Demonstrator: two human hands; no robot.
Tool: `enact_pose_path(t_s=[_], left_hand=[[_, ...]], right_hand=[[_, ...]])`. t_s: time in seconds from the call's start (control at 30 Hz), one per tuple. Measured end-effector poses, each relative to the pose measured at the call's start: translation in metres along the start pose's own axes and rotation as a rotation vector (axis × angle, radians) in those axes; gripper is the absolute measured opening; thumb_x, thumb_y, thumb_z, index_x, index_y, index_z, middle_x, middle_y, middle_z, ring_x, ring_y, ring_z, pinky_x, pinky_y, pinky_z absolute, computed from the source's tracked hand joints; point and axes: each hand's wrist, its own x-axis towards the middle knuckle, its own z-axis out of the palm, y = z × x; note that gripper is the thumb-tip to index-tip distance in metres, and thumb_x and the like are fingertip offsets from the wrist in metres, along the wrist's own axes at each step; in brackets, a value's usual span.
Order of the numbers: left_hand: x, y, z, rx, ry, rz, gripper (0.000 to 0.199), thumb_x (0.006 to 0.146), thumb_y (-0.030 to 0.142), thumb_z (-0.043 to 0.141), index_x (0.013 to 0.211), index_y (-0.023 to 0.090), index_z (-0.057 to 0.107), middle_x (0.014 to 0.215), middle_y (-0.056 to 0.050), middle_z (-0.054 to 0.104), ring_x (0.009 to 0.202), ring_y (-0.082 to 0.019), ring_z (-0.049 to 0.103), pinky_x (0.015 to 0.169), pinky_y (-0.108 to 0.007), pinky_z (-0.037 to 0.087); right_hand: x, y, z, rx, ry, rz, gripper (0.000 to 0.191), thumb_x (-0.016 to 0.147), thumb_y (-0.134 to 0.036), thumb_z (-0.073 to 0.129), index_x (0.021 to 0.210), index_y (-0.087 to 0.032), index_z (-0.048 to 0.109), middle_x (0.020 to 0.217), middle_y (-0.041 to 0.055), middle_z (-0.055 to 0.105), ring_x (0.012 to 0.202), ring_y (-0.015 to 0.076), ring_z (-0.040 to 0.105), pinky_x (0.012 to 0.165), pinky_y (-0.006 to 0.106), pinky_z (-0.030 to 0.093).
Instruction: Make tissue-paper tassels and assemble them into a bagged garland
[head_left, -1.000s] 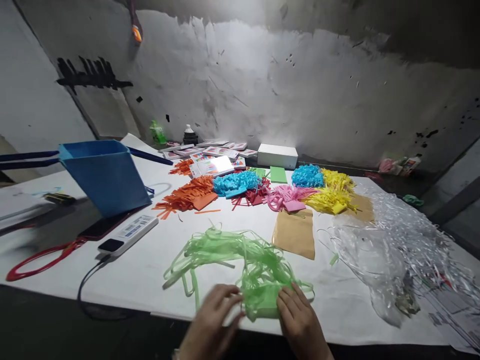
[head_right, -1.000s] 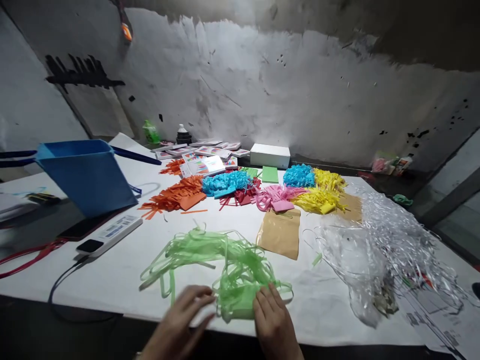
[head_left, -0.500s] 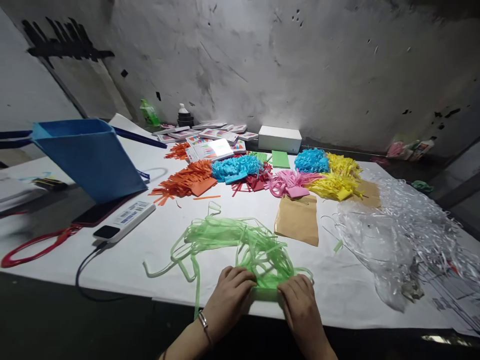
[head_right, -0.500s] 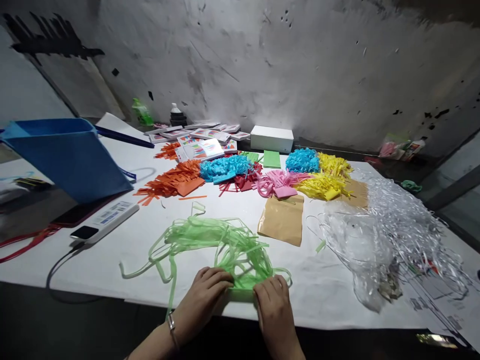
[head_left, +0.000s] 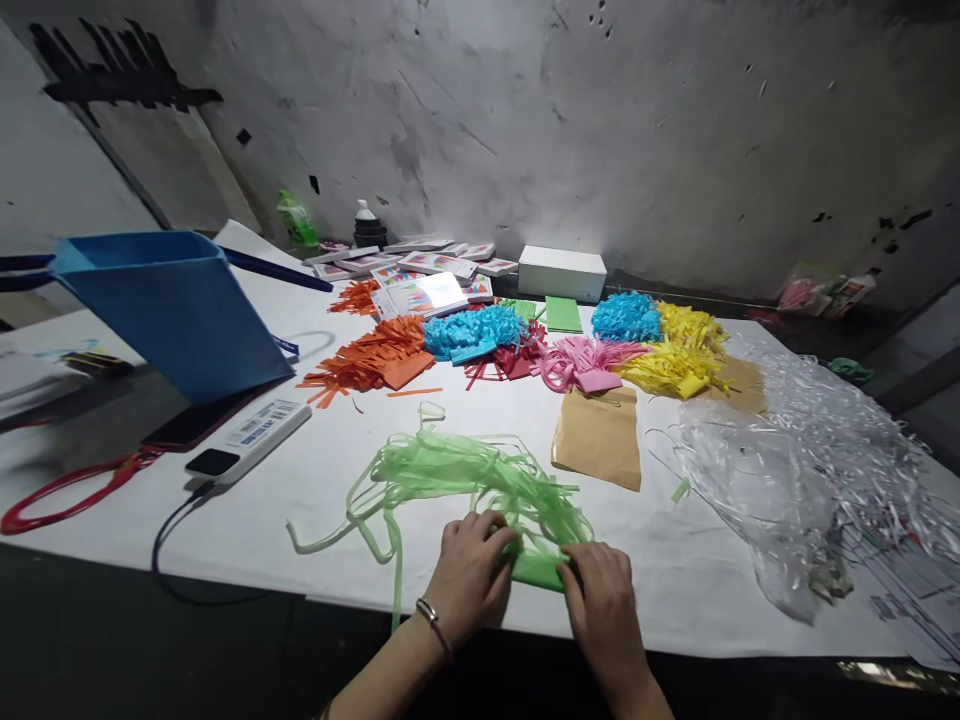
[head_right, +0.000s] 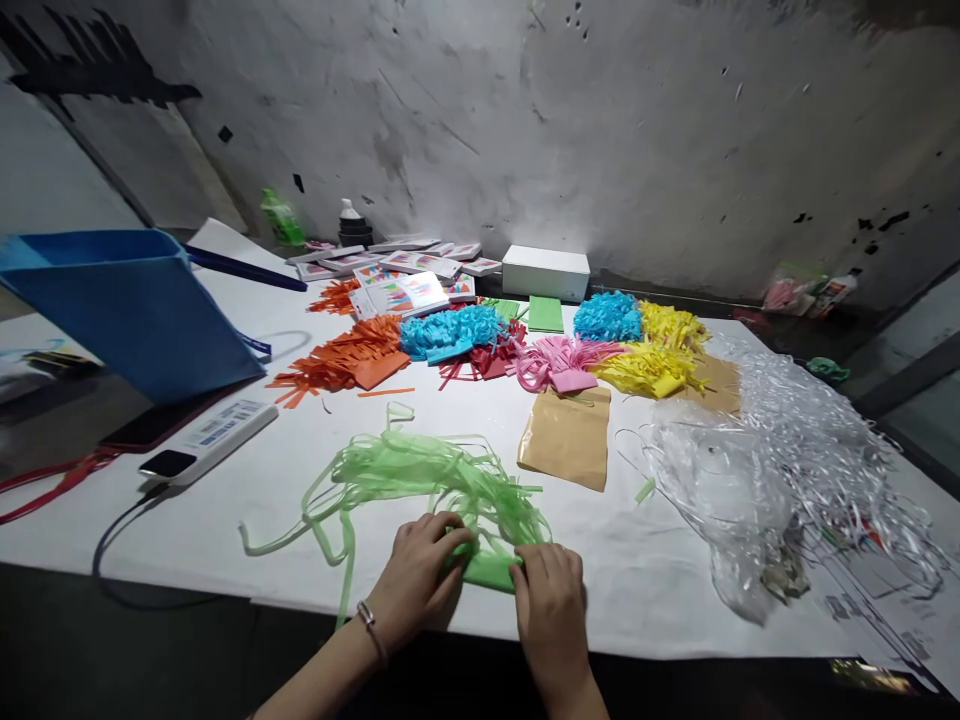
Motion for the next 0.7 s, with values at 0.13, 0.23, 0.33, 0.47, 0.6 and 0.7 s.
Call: enact_pose_path(t_s=[0.13,0.23,0.33,0.47,0.6,0.7], left_hand=[[0.003,-0.013,-0.001,0.032,-0.039,0.003,0.03,0.084,0.031,0.058,0.113,0.027,0.062,0.11,-0.007,0.06,0.096,-0.026,0.054,0.079,-0.041,0.04],[0.008,-0.031,-0.004,0.151,0.075,-0.202,0.043,0.09,0.038,0.05,0.129,0.019,0.052,0.116,-0.014,0.058,0.102,-0.031,0.054,0.08,-0.045,0.041],[0.007,-0.037,-0.013,0.207,0.318,-0.287,0.041,0.092,0.038,0.047,0.125,0.016,0.054,0.125,-0.018,0.052,0.112,-0.034,0.049,0.087,-0.049,0.04],[-0.009,-0.015,-0.012,0.076,0.388,0.107,0.029,0.086,0.036,0.059,0.112,0.023,0.06,0.119,-0.01,0.059,0.113,-0.028,0.049,0.098,-0.045,0.034],[-0.02,0.005,0.008,-0.005,0.207,0.266,0.013,0.081,0.028,0.067,0.094,0.03,0.066,0.103,0.0,0.068,0.102,-0.022,0.054,0.098,-0.043,0.03],[-0.018,0.004,0.015,-0.006,0.15,0.198,0.014,0.076,0.029,0.073,0.089,0.029,0.068,0.1,-0.001,0.068,0.103,-0.023,0.054,0.096,-0.043,0.03]], right_hand=[[-0.004,0.002,-0.006,0.031,-0.023,-0.11,0.02,0.093,-0.016,0.047,0.11,-0.02,0.057,0.085,0.0038,0.066,0.082,0.0193,0.059,0.083,0.037,0.038],[-0.005,0.0,-0.01,0.041,-0.007,-0.213,0.023,0.092,-0.01,0.045,0.108,-0.02,0.059,0.083,0.0028,0.067,0.083,0.0192,0.06,0.089,0.04,0.036],[-0.005,-0.002,-0.011,0.041,0.02,-0.253,0.025,0.092,-0.009,0.043,0.107,-0.02,0.06,0.081,0.0027,0.068,0.081,0.0183,0.06,0.09,0.04,0.037],[-0.007,-0.002,-0.01,0.044,0.003,-0.241,0.026,0.091,-0.008,0.044,0.108,-0.02,0.06,0.082,0.0035,0.068,0.082,0.0185,0.061,0.089,0.04,0.039],[-0.008,0.001,-0.009,0.038,-0.026,-0.136,0.023,0.091,-0.012,0.047,0.109,-0.019,0.058,0.084,0.0037,0.067,0.08,0.0189,0.061,0.086,0.039,0.041],[-0.007,0.001,-0.008,0.018,-0.034,-0.025,0.019,0.091,-0.017,0.048,0.107,-0.021,0.058,0.085,0.0039,0.066,0.079,0.0192,0.061,0.08,0.036,0.042]])
